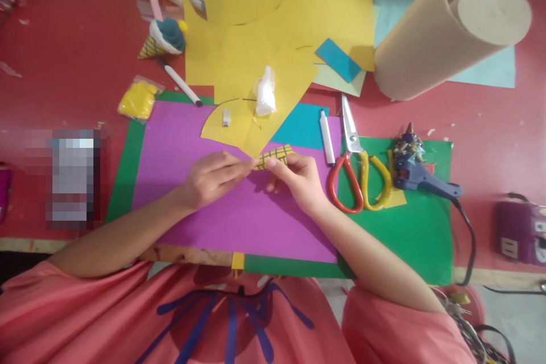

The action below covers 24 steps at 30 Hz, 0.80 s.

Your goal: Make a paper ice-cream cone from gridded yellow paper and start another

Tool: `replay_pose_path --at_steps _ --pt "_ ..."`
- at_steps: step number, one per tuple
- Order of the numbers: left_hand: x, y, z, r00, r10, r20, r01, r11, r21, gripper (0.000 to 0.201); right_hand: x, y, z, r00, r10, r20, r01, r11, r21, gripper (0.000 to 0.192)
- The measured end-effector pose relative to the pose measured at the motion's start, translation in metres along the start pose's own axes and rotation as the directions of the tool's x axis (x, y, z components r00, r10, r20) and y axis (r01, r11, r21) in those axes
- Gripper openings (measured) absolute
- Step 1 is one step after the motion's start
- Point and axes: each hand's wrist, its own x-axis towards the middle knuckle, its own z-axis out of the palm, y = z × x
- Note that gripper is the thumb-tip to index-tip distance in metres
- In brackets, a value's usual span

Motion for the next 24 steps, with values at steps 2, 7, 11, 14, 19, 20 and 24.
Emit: replay_pose_path --at_steps 2,7,11,14,19,20,24 --pt "0.0002 0.0002 -0.001 1.0 0.016 0.012 -0.017 1.0 0.026 0.037 -0.0005 -0.0024 0.0 1.0 0.014 -0.015 -0.015 0.999 -0.031 0.03" --pt "0.0012 -0.0003 0.0003 0.999 -0.035 -0.014 0.035 0.999 -0.017 0.034 0.0 -0.0016 -0.002 0.999 0.016 -0.03 -0.016 1.0 -0.002 0.031" --pt "0.0011 -0.0012 0.0015 0.964 -0.255 -0.069 0.234 0.946 -0.223 0.032 0.0001 -0.0023 -0.0014 0.999 0.004 -0.031 -0.004 1.0 0.016 0.028" --pt "-0.0002 -0.001 0.0009 0.926 -0.376 -0.031 0.338 0.863 -0.375 0.026 0.0 -0.0037 -0.0007 0.999 0.017 -0.035 -0.016 1.0 0.024 0.031" --pt "-0.0017 0.0011 0.0004 0.844 -0.537 0.02 0.44 0.669 -0.599 0.017 0.0004 -0.0009 -0.0014 0.999 0.0 -0.051 0.002 0.999 0.041 0.039" --pt "-0.0014 0.0015 0.0002 0.822 -0.569 0.031 0.454 0.62 -0.64 0.014 0.0004 -0.0003 -0.0017 0.999 -0.005 -0.053 0.006 0.999 0.034 0.039" --pt "0.0016 0.0014 -0.0006 0.758 -0.64 0.128 0.498 0.441 -0.747 0.017 -0.0009 -0.0033 -0.0008 0.992 -0.105 -0.064 0.097 0.988 -0.118 0.038"
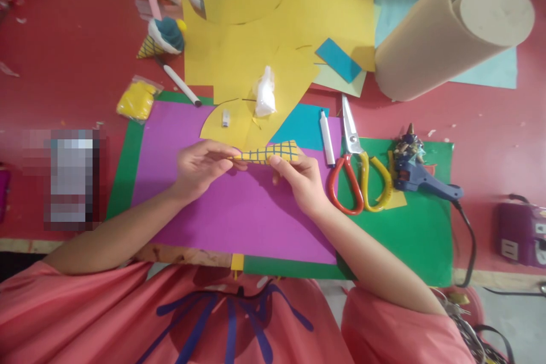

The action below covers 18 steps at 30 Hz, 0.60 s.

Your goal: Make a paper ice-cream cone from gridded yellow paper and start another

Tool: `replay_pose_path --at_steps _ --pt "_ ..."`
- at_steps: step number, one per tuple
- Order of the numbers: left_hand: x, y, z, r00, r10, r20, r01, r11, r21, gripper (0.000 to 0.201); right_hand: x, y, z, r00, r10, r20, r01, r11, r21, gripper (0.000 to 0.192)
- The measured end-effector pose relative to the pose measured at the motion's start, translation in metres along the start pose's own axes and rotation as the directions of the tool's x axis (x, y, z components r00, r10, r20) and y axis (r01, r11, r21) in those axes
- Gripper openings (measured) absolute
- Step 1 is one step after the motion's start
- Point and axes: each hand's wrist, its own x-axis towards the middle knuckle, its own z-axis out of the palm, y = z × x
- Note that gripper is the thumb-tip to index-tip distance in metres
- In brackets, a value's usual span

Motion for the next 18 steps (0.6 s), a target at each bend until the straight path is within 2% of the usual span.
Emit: replay_pose_path --at_steps 3,6,8,12,15,18 --pt "0.003 0.001 0.001 0.993 -0.107 0.051 0.108 0.994 -0.023 0.026 -0.002 -0.008 0.002 0.99 -0.14 -0.005 0.137 0.973 -0.185 0.035" --pt "0.006 0.001 0.001 0.987 -0.153 0.056 0.154 0.988 -0.016 0.029 -0.005 -0.013 0.004 0.983 -0.182 0.037 0.185 0.957 -0.221 0.024" --pt "0.007 0.001 0.001 0.985 -0.163 0.057 0.164 0.986 -0.015 0.03 -0.006 -0.014 0.004 0.986 -0.154 0.071 0.166 0.964 -0.21 0.026" --pt "0.007 0.0 0.0 0.979 -0.182 0.094 0.184 0.983 -0.019 0.029 -0.009 -0.012 0.001 0.988 -0.064 0.139 0.085 0.985 -0.148 0.042" --pt "0.007 0.0 0.0 0.972 -0.192 0.133 0.197 0.98 -0.031 0.031 -0.01 -0.008 -0.002 0.98 -0.003 0.198 0.014 0.998 -0.053 0.031" --pt "0.007 0.0 0.0 0.968 -0.19 0.165 0.201 0.978 -0.049 0.03 -0.01 -0.003 -0.003 0.98 0.0 0.198 -0.004 1.0 0.023 0.024"
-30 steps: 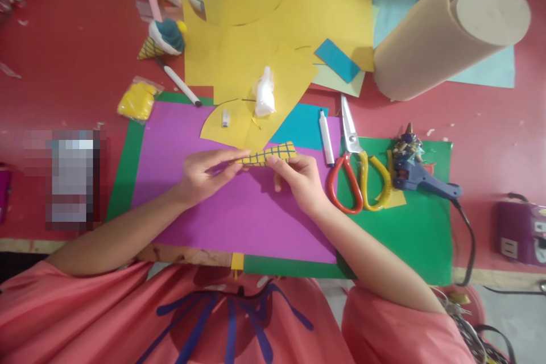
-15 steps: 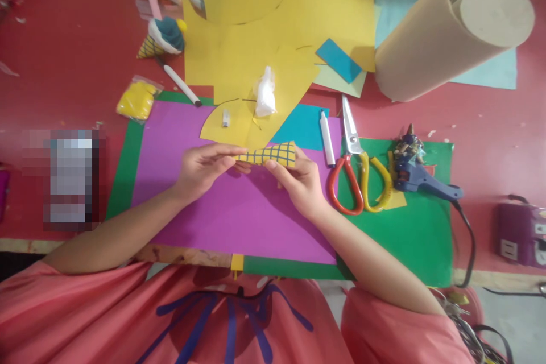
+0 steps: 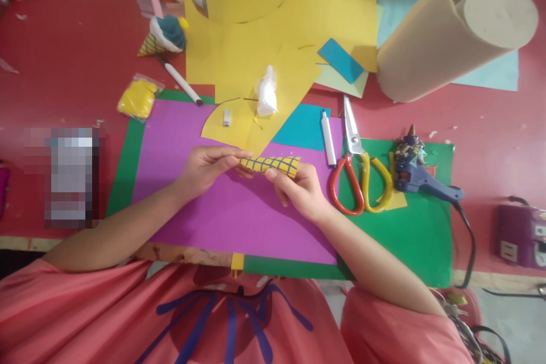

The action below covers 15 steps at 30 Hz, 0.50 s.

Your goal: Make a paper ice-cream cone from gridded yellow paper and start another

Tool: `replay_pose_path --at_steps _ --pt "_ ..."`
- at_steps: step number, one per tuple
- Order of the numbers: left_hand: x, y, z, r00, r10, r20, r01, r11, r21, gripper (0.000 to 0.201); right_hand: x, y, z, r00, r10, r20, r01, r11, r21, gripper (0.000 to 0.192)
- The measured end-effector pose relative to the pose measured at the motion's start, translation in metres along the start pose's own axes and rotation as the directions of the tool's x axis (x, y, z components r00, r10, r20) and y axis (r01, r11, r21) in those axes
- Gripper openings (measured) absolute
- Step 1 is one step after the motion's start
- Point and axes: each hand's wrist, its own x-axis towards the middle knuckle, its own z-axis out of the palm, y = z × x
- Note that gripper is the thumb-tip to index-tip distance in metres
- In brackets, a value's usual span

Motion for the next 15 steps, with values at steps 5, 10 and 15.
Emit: replay_pose_path --at_steps 5,10,15 --pt "0.0 0.001 0.001 1.0 -0.011 -0.017 0.011 1.0 0.002 0.031 0.002 0.002 0.0 0.996 -0.026 -0.089 0.027 1.0 0.003 0.023" --pt "-0.002 -0.001 0.003 0.992 0.008 0.123 -0.019 0.996 0.089 0.041 0.003 -0.005 0.003 0.999 -0.019 0.051 0.023 0.998 -0.064 0.021" --pt "-0.004 -0.003 0.003 0.986 -0.019 0.166 -0.001 0.993 0.119 0.042 0.004 -0.009 0.007 0.99 -0.12 0.077 0.129 0.984 -0.125 0.023"
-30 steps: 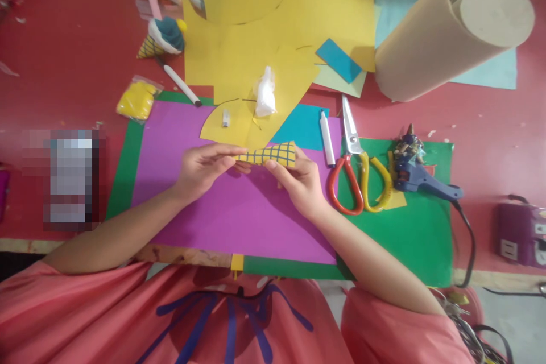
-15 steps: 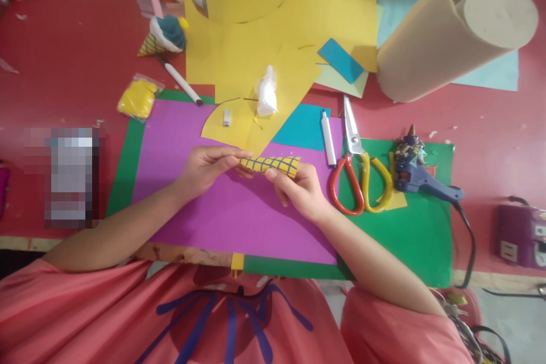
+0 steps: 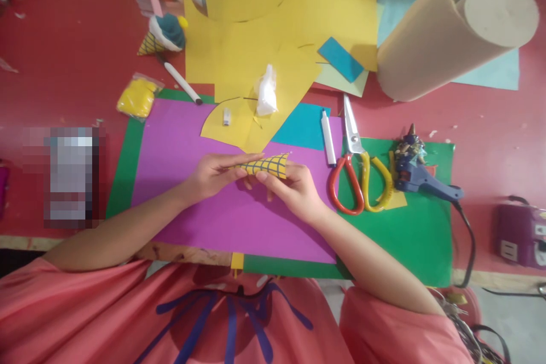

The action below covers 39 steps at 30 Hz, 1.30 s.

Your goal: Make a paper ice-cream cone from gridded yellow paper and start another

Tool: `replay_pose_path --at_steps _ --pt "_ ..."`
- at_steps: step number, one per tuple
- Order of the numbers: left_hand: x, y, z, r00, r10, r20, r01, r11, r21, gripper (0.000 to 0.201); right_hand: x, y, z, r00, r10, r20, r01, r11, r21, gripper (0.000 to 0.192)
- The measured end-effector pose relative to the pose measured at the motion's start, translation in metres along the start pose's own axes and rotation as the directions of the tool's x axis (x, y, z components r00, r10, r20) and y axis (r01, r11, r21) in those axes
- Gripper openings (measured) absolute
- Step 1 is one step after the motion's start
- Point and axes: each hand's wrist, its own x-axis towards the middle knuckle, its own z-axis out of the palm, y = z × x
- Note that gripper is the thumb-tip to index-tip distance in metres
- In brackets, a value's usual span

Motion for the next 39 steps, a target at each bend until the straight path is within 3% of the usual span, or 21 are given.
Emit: replay_pose_path --at_steps 3,9,23,28,33,36,39 --pt "0.0 -0.001 -0.001 0.998 0.022 -0.052 -0.02 0.999 0.049 0.039 0.0 0.001 0.002 0.997 -0.037 -0.063 0.035 0.999 -0.022 0.026" --pt "-0.001 0.0 -0.001 0.995 0.047 -0.086 -0.041 0.996 0.075 0.037 0.0 0.004 0.004 0.993 0.032 -0.114 -0.029 0.999 0.027 0.025" --pt "-0.003 0.0 -0.002 0.998 0.036 -0.057 -0.04 0.996 -0.073 0.038 -0.002 0.009 0.001 0.991 -0.025 -0.133 0.041 0.992 0.123 0.019" --pt "-0.001 0.004 0.0 0.999 0.022 -0.038 -0.027 0.992 -0.124 0.04 -0.003 0.017 0.0 0.981 -0.027 -0.19 0.069 0.974 0.217 0.022" --pt "-0.003 0.003 0.003 1.0 0.019 0.005 -0.018 0.995 -0.1 0.042 -0.001 0.018 -0.004 0.974 -0.015 -0.226 0.059 0.98 0.19 0.022" --pt "-0.004 0.002 0.004 1.0 0.021 -0.016 -0.021 0.999 -0.034 0.049 0.001 0.013 -0.004 0.98 0.023 -0.199 0.005 0.99 0.142 0.025" --pt "-0.004 -0.001 0.005 1.0 0.023 -0.021 -0.023 1.0 0.013 0.052 0.002 0.007 -0.002 0.994 0.053 -0.095 -0.043 0.993 0.107 0.03"
